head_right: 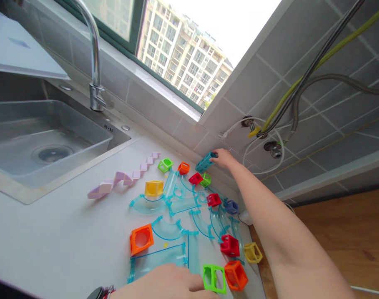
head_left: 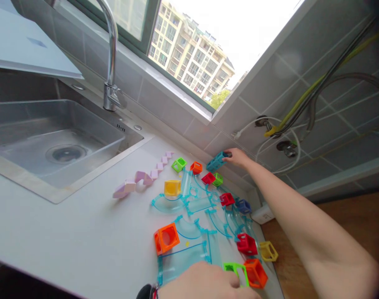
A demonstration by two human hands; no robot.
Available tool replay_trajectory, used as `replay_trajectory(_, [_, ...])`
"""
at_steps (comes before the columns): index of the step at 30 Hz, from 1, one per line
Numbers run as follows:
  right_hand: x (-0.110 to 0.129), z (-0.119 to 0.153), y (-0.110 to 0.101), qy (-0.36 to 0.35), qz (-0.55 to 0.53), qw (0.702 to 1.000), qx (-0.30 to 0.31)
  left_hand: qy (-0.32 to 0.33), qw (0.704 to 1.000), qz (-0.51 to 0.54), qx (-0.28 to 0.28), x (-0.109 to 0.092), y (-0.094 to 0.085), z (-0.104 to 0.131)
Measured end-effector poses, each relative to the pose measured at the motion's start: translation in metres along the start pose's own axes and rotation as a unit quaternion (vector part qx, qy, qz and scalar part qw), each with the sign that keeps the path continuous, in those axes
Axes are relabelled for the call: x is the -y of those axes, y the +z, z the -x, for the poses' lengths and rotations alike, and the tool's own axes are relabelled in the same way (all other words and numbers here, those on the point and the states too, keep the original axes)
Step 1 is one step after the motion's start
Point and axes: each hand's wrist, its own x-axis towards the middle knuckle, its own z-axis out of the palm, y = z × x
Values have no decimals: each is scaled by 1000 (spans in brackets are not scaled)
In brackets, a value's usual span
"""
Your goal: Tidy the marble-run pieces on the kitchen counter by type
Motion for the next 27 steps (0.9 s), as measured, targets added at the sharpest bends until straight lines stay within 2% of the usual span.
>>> replay_trajectory(2, [2,5,-1,-6,10,1000,-17,-5,1000,-18,0,-3,-5,0])
replay_trajectory(5, [5,20,-10,-16,19,998,-52,17,999,17,-36,-8,-11,3])
replay_trajectory(7, [10,38,-19,-24,20,997,-73,4,994,65,-88,-11,-18,7])
replay_trajectory(9, [18,64,-29,-33,18,996,-83,-41,981,103,-159,-15,-28,11])
replay_trajectory(11, [31,99,-36,-51,9,996,-74,-75,960,128,-237,-17,-38,15])
replay_trajectory(13, [49,143,-41,-101,-21,994,-44,-68,931,176,-311,-17,-45,18])
replay_trajectory(16, [81,218,-41,-171,-78,982,3,-48,862,281,-419,-14,-50,20])
replay_trajectory(18, [103,268,-38,-206,-83,975,31,-41,820,321,-472,-13,-50,20])
replay_trajectory(20, [125,313,-31,-226,-106,968,19,-38,800,336,-496,-13,-48,19])
replay_trajectory(23, [155,367,-13,-222,-188,957,8,-30,802,342,-489,-18,-43,13])
replay_trajectory(27, [192,413,26,-96,-316,943,-31,-24,825,343,-448,-25,-33,6])
